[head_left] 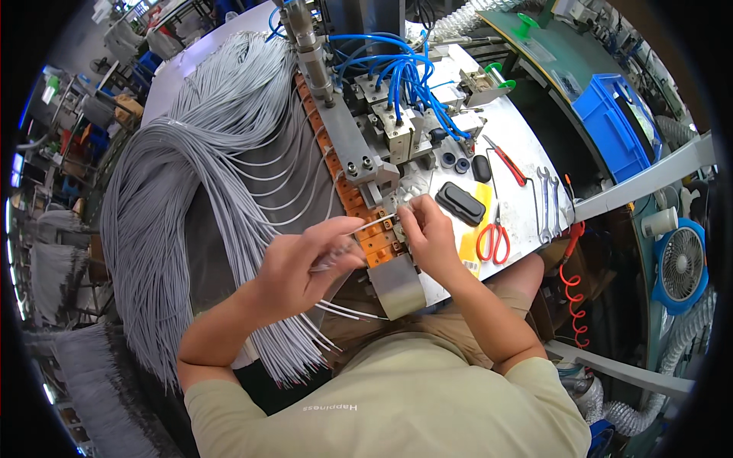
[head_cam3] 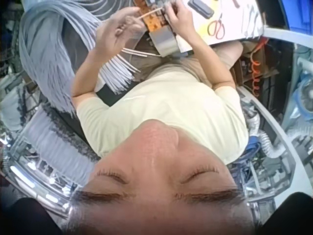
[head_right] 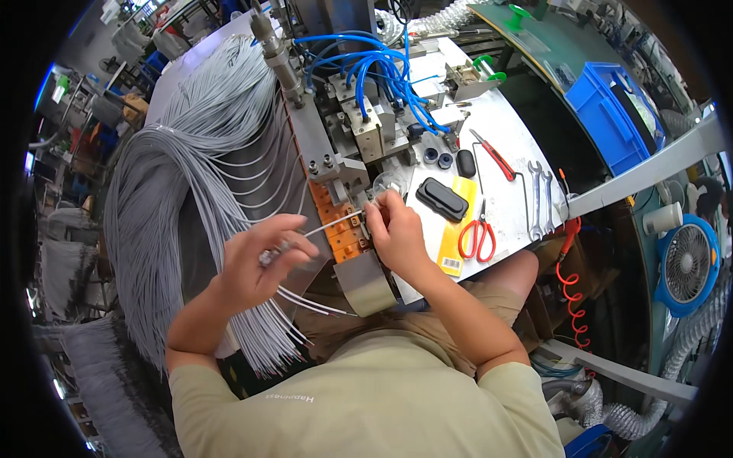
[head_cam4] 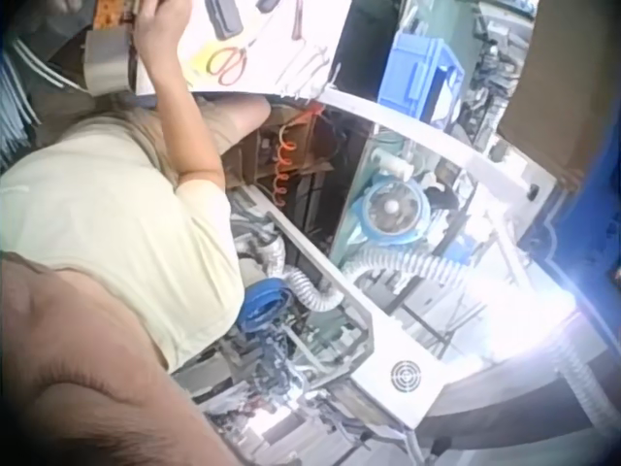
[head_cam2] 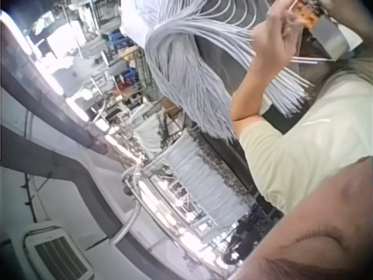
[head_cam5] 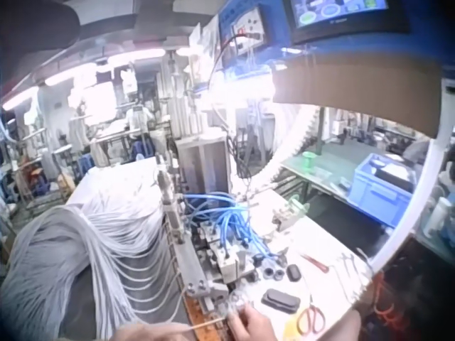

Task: The person attaches small components onto the ends of wires from a bundle by hand and positions the wires into a machine fixture.

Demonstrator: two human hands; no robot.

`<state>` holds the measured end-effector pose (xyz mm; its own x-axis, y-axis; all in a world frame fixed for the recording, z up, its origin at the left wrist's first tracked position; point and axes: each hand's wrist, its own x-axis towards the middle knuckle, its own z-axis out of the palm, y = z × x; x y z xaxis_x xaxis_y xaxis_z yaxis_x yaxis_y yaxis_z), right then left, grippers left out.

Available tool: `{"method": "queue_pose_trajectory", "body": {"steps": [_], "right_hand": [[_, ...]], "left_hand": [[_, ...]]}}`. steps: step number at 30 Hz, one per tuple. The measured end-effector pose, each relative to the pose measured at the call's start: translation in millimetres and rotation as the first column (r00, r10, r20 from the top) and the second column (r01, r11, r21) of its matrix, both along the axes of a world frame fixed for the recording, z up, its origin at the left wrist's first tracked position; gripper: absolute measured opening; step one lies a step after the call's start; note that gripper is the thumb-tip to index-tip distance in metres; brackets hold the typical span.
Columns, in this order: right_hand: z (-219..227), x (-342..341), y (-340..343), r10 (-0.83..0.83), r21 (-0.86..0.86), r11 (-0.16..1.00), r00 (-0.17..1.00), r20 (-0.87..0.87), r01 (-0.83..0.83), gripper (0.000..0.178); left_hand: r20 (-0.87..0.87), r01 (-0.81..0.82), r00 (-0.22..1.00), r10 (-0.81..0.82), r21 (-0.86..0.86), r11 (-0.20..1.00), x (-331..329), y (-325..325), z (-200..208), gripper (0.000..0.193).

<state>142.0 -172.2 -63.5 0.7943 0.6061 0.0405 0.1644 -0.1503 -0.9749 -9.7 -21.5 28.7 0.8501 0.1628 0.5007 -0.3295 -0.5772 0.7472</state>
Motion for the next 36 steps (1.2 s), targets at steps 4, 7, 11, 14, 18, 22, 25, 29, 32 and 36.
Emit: {"method": "queue_pose_trajectory", "body": {"steps": [4,7,11,14,18,22,25,29,32,36], "right_hand": [[-15.0,-0.4,3.8,0.095,0.139,0.987,0.993,-0.074,-0.084,0.02],[-10.2,4.3,5.4,0.131,0.095,0.987,0.991,-0.02,-0.129,0.019],[-11.5,15.9,8.4,0.175,0.04,0.985,0.96,-0.221,-0.17,0.019],[-17.7,14.8,8.1,0.179,0.045,0.984,0.939,-0.293,-0.174,0.018],[-29.7,12.9,6.6,0.174,0.089,0.983,0.959,-0.224,-0.158,0.018],[-28.0,13.2,3.5,0.131,0.083,0.99,0.975,-0.179,-0.118,0.016],[-13.4,2.8,-2.4,0.045,0.034,0.998,0.997,-0.068,-0.043,0.015],[19.7,-22.3,-19.6,0.006,0.163,0.986,0.998,0.061,-0.016,0.012],[31.2,-36.1,-23.1,0.155,0.17,0.945,0.842,0.517,-0.278,0.015],[25.4,-33.8,-15.4,0.109,0.062,0.977,0.727,0.678,-0.204,0.022]], "left_hand": [[-0.51,0.456,0.775,-0.373,0.043,0.889,10.1,25.8,-12.4,0.016],[-0.749,0.275,0.589,-0.302,-0.166,0.947,11.6,18.6,7.9,0.016],[-0.686,0.183,0.715,-0.132,0.001,0.983,10.0,17.2,-4.8,0.016],[-0.445,0.147,0.895,-0.03,0.23,0.962,13.8,17.6,-17.8,0.016],[-0.124,0.111,0.99,-0.067,0.398,0.911,16.4,15.1,-26.8,0.018],[-0.273,0.239,0.946,-0.175,0.223,0.945,9.8,11.6,-6.5,0.019],[-0.681,0.159,0.714,-0.162,-0.068,0.985,3.2,11.6,13.1,0.021],[-0.78,0.055,0.508,-0.366,-0.395,0.917,12.8,28.5,-5.5,0.02],[-0.641,-0.09,0.719,-0.27,-0.472,0.877,13.9,28.9,-17.9,0.019],[-0.637,-0.107,0.751,-0.176,-0.38,0.919,14.1,25.8,-17.4,0.016]]}}
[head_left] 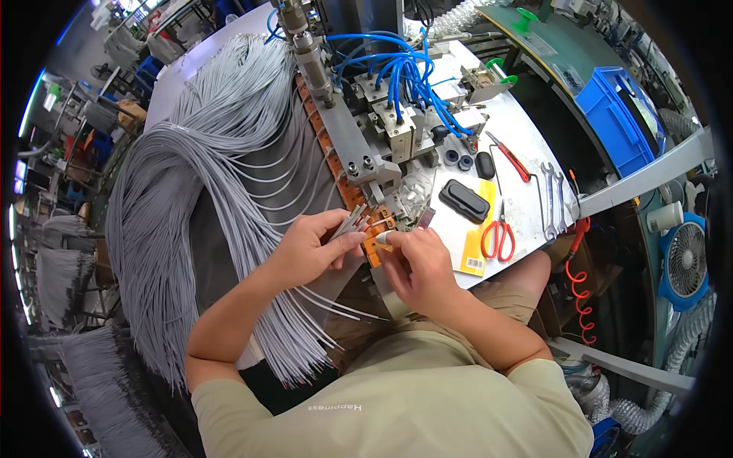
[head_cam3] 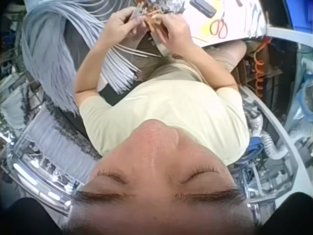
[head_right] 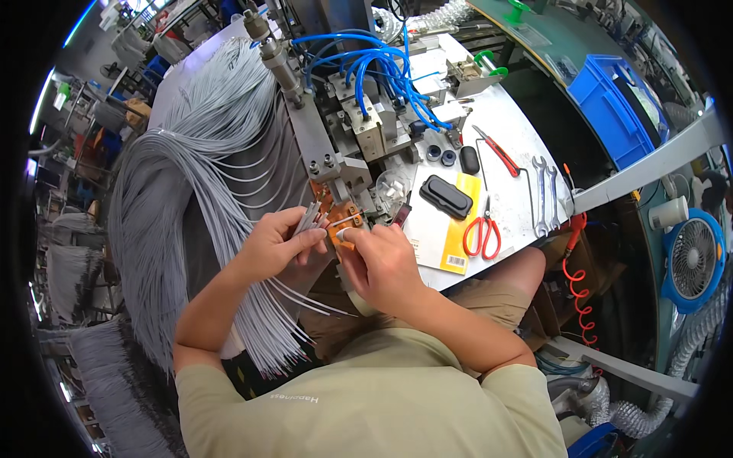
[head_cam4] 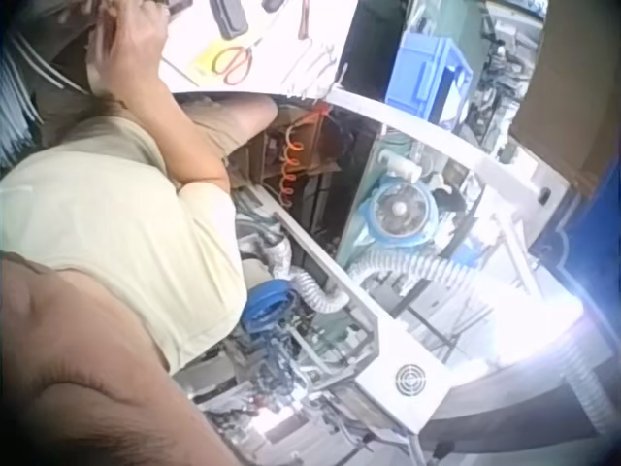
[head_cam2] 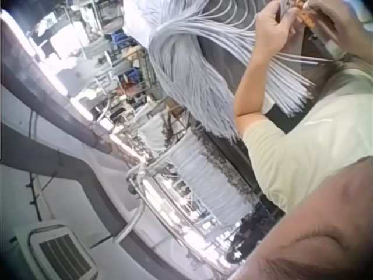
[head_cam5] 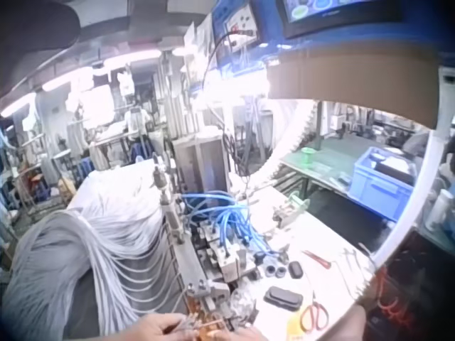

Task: The person attaches small components onto the ends of wires from a bundle by hand and positions the wires into a machine fixture.

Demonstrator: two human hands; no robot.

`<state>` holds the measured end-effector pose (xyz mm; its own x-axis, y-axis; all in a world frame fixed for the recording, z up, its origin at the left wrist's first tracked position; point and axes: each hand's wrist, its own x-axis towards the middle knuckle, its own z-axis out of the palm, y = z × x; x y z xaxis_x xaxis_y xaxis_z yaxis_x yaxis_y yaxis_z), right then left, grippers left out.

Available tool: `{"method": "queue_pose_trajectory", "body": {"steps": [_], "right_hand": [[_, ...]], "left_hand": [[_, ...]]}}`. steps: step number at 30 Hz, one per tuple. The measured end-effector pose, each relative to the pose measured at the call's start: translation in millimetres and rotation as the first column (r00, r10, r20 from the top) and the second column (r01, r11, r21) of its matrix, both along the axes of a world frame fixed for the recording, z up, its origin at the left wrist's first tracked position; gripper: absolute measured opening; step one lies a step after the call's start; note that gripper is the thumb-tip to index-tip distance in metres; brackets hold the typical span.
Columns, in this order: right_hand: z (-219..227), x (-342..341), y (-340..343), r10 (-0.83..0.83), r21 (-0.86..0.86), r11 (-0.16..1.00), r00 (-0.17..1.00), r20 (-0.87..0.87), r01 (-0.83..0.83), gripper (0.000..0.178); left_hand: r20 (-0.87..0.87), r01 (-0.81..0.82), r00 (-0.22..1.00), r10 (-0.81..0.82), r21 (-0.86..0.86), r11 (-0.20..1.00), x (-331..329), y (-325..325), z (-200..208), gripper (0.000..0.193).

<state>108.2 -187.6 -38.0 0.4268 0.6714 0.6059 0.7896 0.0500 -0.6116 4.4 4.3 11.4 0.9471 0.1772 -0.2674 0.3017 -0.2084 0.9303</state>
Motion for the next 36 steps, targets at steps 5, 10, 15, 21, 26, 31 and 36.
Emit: {"method": "queue_pose_trajectory", "body": {"steps": [5,10,15,21,26,31,36], "right_hand": [[1.5,-0.2,4.1,-0.033,0.0,0.999,0.999,0.017,0.033,0.024],[-1.9,-4.6,2.7,-0.019,-0.017,1.0,0.999,-0.045,0.018,0.022],[4.3,-7.4,5.5,-0.002,-0.038,0.999,0.993,-0.118,-0.002,0.019],[5.6,-6.1,11.5,0.007,-0.02,1.0,0.975,-0.222,-0.012,0.015],[5.5,-2.7,12.2,0.017,-0.031,0.999,0.974,-0.227,-0.025,0.012],[1.6,-2.3,10.9,0.031,-0.039,0.998,0.956,-0.293,-0.044,0.007],[7.7,2.2,8.8,0.061,-0.086,0.991,0.919,-0.39,-0.103,0.009]], "left_hand": [[0.077,0.1,0.991,-0.106,0.076,0.992,1.3,-4.9,4.0,0.013],[0.174,0.081,0.976,-0.133,0.277,0.957,-4.7,-11.5,3.2,0.012],[0.207,0.073,0.964,-0.165,0.391,0.918,-5.6,-6.5,5.1,0.013],[0.201,0.068,0.966,-0.162,0.407,0.911,-4.8,-3.9,7.5,0.014],[0.229,0.07,0.958,-0.171,0.394,0.916,-4.0,-3.5,2.8,0.013],[0.214,0.073,0.962,-0.169,0.395,0.916,-3.5,-7.1,2.2,0.013],[0.288,0.043,0.946,-0.15,0.349,0.936,-2.6,-10.6,-2.9,0.015]]}}
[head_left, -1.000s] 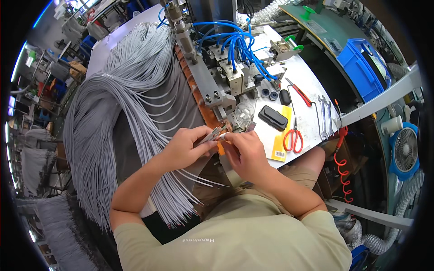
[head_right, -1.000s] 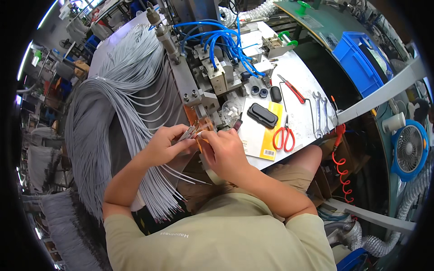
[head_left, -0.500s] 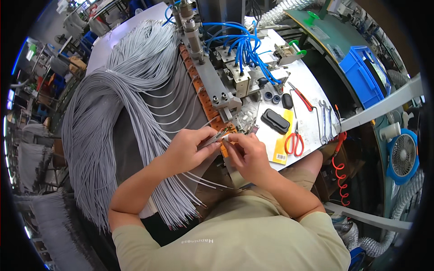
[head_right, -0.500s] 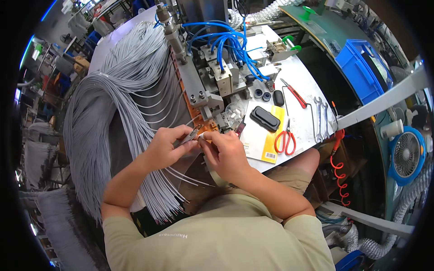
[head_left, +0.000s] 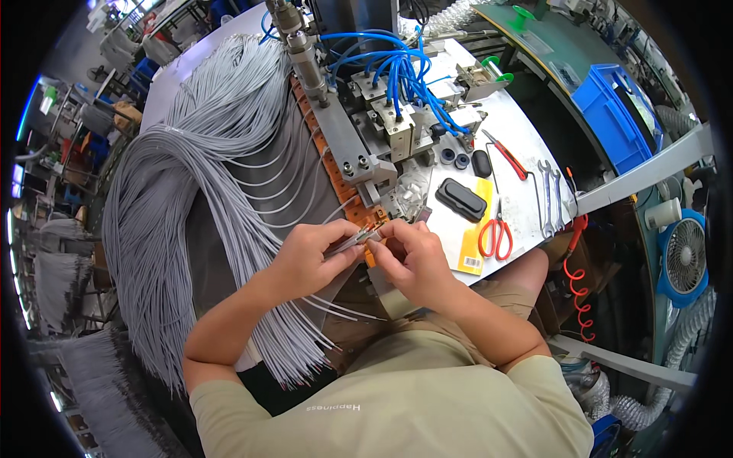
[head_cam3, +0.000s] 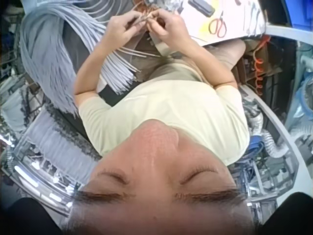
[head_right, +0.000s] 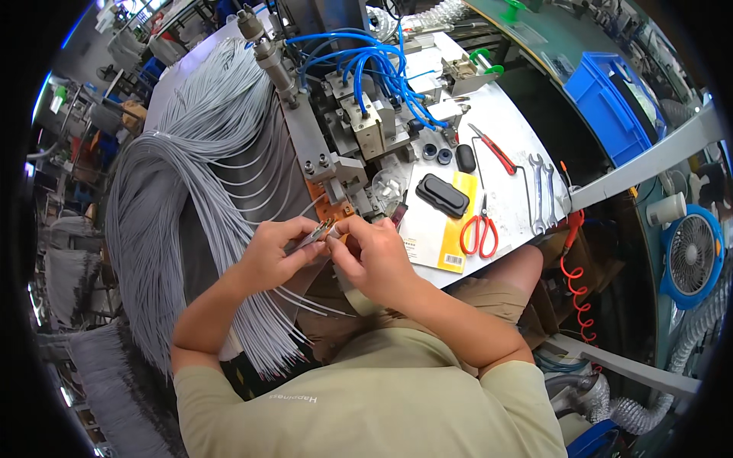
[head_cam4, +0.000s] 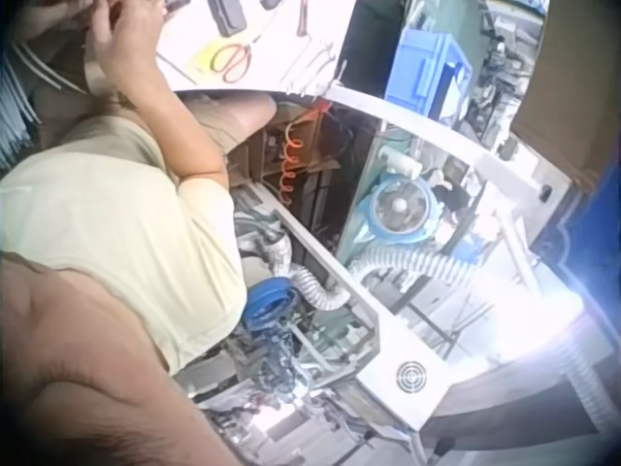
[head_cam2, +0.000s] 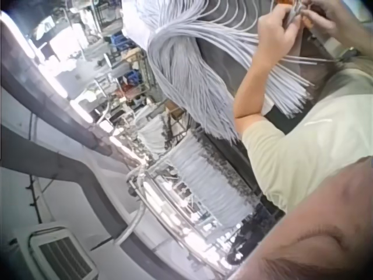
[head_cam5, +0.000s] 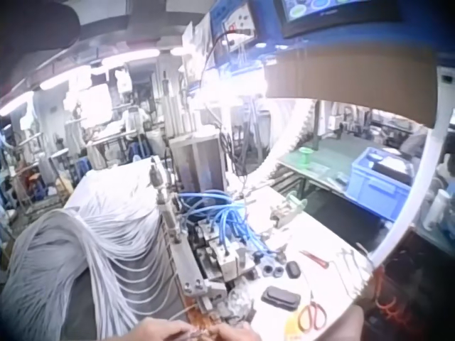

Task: The person attaches small components onto the ends of wires from a bundle by hand and positions the wires into a machine fixture.

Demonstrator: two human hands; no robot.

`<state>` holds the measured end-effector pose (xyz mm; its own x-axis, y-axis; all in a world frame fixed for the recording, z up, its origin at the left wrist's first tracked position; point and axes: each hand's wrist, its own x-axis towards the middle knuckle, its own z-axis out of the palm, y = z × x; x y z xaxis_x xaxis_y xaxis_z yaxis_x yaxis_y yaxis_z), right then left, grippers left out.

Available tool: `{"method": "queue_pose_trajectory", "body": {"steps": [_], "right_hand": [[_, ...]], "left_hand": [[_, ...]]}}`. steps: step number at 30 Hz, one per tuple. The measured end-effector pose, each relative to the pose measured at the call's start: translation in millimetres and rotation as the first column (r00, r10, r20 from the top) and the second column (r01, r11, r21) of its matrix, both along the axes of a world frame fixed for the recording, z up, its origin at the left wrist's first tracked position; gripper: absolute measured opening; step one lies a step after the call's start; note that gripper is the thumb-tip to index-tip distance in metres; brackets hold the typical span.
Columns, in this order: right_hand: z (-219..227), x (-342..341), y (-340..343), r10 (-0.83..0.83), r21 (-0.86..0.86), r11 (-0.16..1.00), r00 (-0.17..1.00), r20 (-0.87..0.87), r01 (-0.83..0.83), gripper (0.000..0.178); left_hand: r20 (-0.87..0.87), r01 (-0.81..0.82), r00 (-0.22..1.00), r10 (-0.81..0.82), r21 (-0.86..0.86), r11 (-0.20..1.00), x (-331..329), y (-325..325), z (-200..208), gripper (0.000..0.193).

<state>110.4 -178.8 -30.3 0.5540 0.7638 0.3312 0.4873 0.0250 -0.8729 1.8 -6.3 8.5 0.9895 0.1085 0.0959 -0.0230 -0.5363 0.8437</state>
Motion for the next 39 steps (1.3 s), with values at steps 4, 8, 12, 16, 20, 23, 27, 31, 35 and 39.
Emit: {"method": "queue_pose_trajectory", "body": {"steps": [4,8,12,16,20,23,27,31,35,39], "right_hand": [[-5.7,2.6,-1.4,0.079,-0.047,0.995,0.986,-0.149,-0.086,0.012],[-7.0,13.0,0.2,0.128,0.073,0.987,0.968,0.215,-0.146,0.013],[-5.7,12.1,-2.3,0.09,0.081,0.991,0.973,0.214,-0.11,0.014],[-1.8,11.6,5.2,-0.012,0.162,0.985,0.931,0.365,-0.051,0.013],[-29.4,32.9,5.7,-0.198,-0.009,0.979,0.97,0.139,0.202,0.012],[-49.2,33.3,7.1,-0.184,-0.038,0.983,0.956,-0.228,0.179,0.012],[-50.2,33.3,8.7,-0.12,-0.043,0.993,0.916,-0.383,0.112,0.014],[-45.8,46.6,15.6,-0.1,-0.076,0.995,0.798,-0.594,0.069,0.016],[-44.8,47.3,13.5,-0.076,-0.06,0.997,0.705,-0.705,0.047,0.017],[-45.2,42.0,9.6,-0.096,-0.035,0.995,0.773,-0.627,0.096,0.018]], "left_hand": [[-0.055,0.08,0.995,-0.078,0.044,0.996,-1.8,1.7,6.2,0.013],[-0.17,0.067,0.98,-0.101,-0.198,0.978,-2.4,8.6,6.0,0.016],[-0.198,0.064,0.977,-0.085,-0.11,0.992,-2.9,9.0,8.7,0.014],[-0.013,0.003,1.0,-0.001,0.139,0.99,-1.8,1.0,12.6,0.018],[0.316,-0.145,0.948,0.021,0.374,0.916,-15.7,-13.4,37.8,0.018],[0.028,0.125,0.989,-0.143,0.347,0.929,-14.0,0.7,23.9,0.02],[-0.124,0.224,0.971,-0.205,0.165,0.961,-3.1,12.9,7.0,0.022],[-0.362,0.02,0.929,-0.075,-0.155,0.988,1.4,8.0,21.8,0.022],[-0.212,0.04,0.976,-0.045,-0.029,0.999,0.4,11.1,9.2,0.022],[0.171,-0.048,0.985,-0.026,0.416,0.908,7.7,9.6,-9.1,0.024]]}}
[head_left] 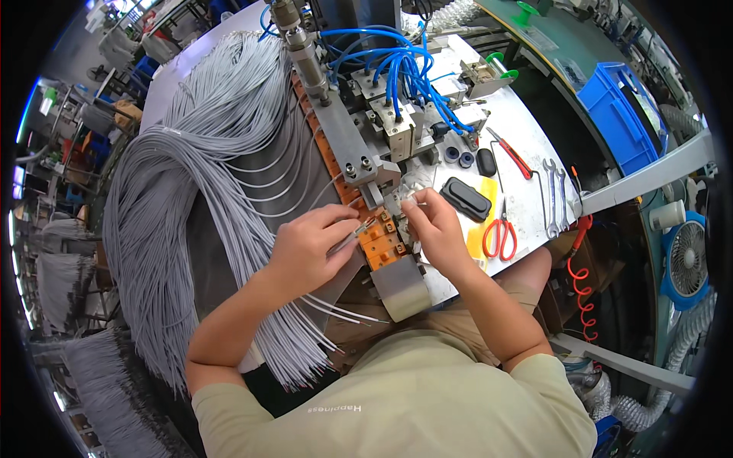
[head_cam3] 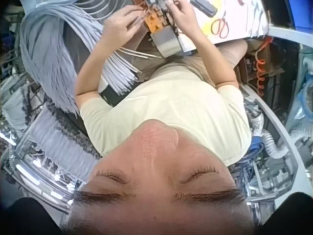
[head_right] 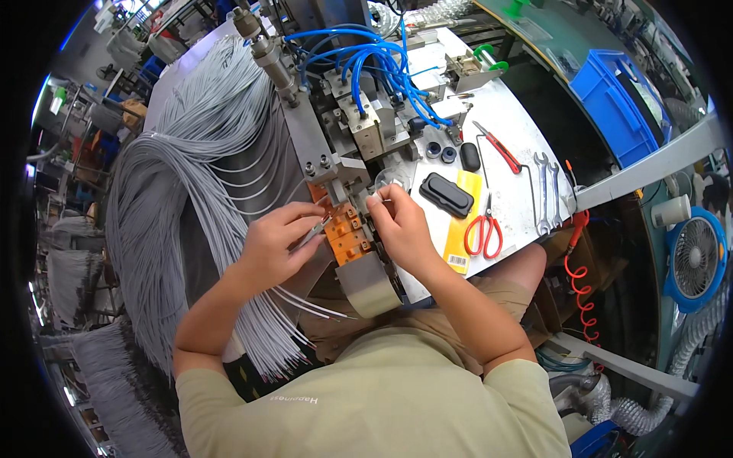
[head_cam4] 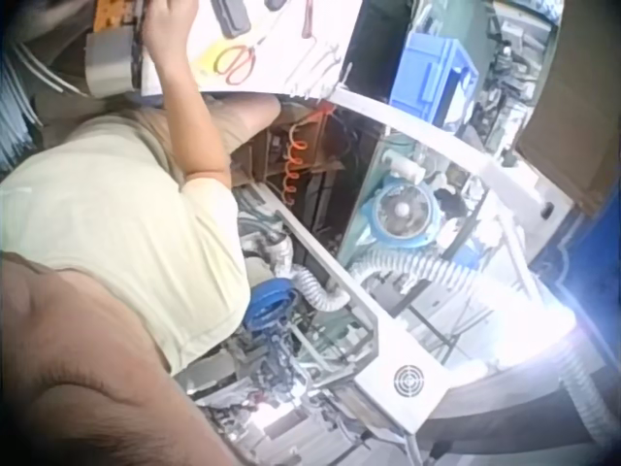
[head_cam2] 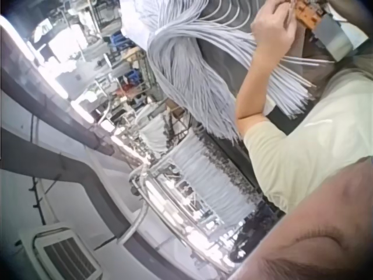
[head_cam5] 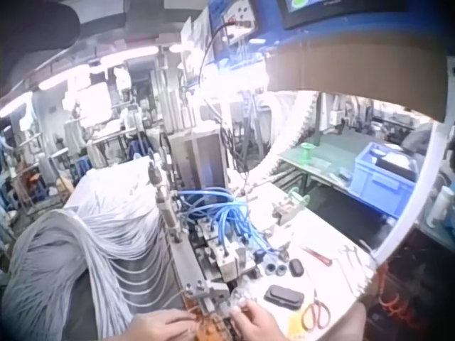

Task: The person attaches small components onto the ends of wires from a bundle by hand and positions the wires into a machine fixture.

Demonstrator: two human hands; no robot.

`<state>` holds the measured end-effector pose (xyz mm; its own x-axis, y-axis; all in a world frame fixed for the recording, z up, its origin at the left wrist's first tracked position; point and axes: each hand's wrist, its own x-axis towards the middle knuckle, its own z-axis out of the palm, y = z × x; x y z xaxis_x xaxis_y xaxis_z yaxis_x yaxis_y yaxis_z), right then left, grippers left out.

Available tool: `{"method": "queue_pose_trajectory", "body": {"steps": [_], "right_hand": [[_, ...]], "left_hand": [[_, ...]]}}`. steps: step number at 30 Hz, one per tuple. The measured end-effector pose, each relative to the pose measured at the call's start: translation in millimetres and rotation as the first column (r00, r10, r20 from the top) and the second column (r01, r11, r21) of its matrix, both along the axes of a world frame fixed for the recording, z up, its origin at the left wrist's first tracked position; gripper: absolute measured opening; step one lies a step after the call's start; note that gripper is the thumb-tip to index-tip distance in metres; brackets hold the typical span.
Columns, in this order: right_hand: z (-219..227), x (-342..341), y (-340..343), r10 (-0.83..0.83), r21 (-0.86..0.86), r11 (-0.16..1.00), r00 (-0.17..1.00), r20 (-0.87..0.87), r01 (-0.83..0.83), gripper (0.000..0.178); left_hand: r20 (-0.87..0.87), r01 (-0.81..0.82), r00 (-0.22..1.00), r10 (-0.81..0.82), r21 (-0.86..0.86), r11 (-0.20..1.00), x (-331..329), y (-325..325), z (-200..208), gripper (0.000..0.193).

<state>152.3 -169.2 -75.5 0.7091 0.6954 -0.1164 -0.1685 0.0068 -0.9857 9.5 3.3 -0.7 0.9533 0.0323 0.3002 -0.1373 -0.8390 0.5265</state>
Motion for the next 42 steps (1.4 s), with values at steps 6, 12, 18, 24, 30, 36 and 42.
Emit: {"method": "queue_pose_trajectory", "body": {"steps": [6,12,18,24,30,36,42], "right_hand": [[-2.8,12.9,17.4,-0.033,-0.039,0.998,0.989,0.145,0.039,0.021],[-12.5,22.9,32.0,-0.046,-0.079,0.995,0.978,0.202,0.063,0.024],[-15.9,21.6,14.2,-0.061,-0.073,0.994,0.979,0.192,0.077,0.024],[-0.6,0.8,0.8,-0.032,-0.002,0.999,0.998,0.055,0.033,0.022],[28.3,-34.6,-19.2,-0.053,0.068,0.997,0.959,0.277,0.036,0.015],[32.8,-34.9,-16.2,-0.082,0.081,0.996,0.51,0.856,0.024,0.011],[36.1,-35.3,-10.6,-0.039,0.071,0.997,0.567,0.823,-0.034,0.011]], "left_hand": [[0.138,-0.184,0.979,0.148,0.309,0.933,2.3,0.2,-0.6,0.027],[0.056,-0.244,0.968,0.245,0.441,0.864,0.0,9.9,-8.4,0.027],[-0.11,-0.146,0.966,0.234,0.518,0.843,-21.6,-4.3,33.1,0.031],[-0.206,0.626,0.727,-0.656,-0.194,0.755,-21.7,-21.4,22.6,0.029],[-0.407,-0.098,0.879,-0.247,-0.662,0.743,-7.6,-5.7,19.8,0.021],[-0.412,-0.274,0.905,-0.103,-0.752,0.599,-5.6,-4.1,8.6,0.018],[-0.333,-0.164,0.941,-0.062,-0.609,0.776,-6.3,-8.2,7.5,0.016]]}}
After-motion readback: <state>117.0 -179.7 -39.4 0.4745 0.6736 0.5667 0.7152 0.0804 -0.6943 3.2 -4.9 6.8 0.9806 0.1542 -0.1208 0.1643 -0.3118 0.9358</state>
